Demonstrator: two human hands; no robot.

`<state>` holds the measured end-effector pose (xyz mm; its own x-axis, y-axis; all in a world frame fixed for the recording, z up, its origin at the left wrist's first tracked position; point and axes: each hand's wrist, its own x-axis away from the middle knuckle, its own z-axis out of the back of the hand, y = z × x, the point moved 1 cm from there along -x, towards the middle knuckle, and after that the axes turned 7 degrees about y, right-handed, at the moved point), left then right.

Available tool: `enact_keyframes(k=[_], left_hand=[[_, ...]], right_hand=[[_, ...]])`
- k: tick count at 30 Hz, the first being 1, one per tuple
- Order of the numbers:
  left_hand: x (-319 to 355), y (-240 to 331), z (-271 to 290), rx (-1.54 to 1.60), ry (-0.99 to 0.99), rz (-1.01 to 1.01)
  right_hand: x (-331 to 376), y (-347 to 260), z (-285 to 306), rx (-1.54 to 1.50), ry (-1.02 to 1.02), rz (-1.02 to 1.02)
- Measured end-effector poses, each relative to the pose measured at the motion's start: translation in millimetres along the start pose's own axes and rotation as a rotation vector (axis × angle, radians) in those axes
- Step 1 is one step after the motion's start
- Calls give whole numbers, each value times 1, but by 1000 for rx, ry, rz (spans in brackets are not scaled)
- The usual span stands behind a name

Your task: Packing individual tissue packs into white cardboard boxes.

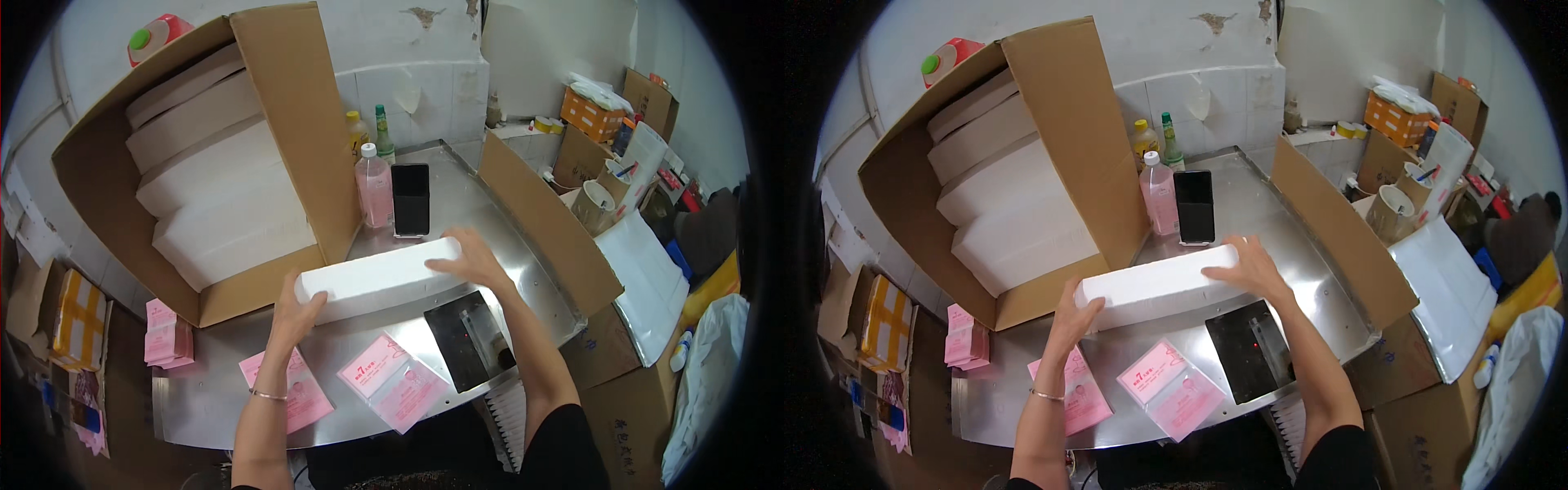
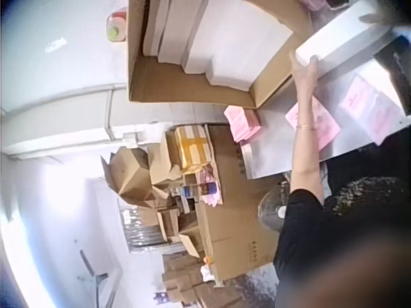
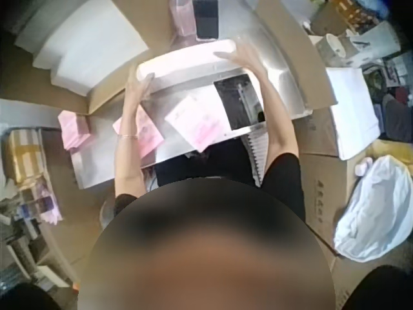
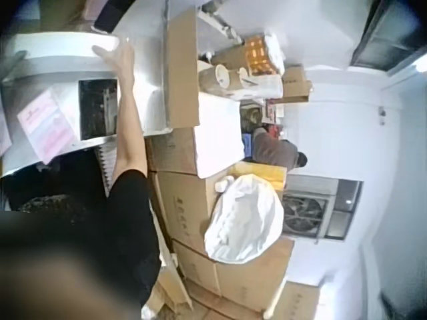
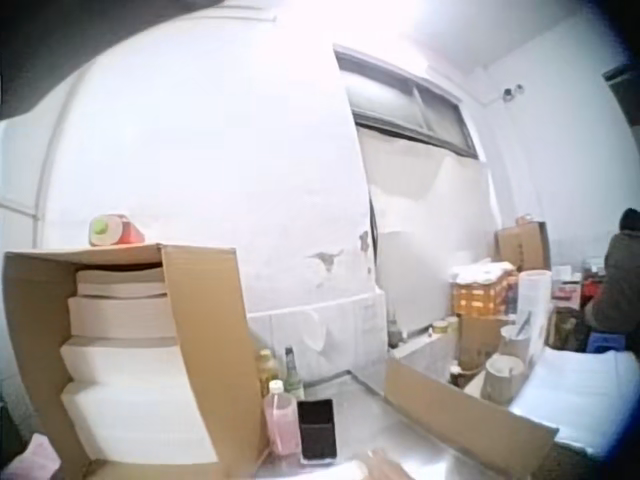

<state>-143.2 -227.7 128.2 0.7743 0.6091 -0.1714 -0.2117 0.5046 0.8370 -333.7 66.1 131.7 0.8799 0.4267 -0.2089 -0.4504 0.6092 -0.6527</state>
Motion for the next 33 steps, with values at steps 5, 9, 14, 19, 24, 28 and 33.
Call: enact_keyframes(k=[5,9,14,19,24,28,33], left_hand=[[44,-36,-8,-64,271,-438],[56,-36,1,84,-36,-12],[47,-38,6,-109,1,-203],[53,-42,12,193,52,-34],[32,-46,17,215,-1,73],[17,-59,-4,41,14,-60],[17,-48,-24,-66,-29,-65]], right_hand=[[57,17,-37,-87,415,329],[69,31,-54,-17,416,416],[63,17,-71,107,505,388],[77,31,-19,265,706,390],[73,53,19,1059,194,240],[75,-8,-40,146,170,315],[65,-23,-113,-31,429,323]])
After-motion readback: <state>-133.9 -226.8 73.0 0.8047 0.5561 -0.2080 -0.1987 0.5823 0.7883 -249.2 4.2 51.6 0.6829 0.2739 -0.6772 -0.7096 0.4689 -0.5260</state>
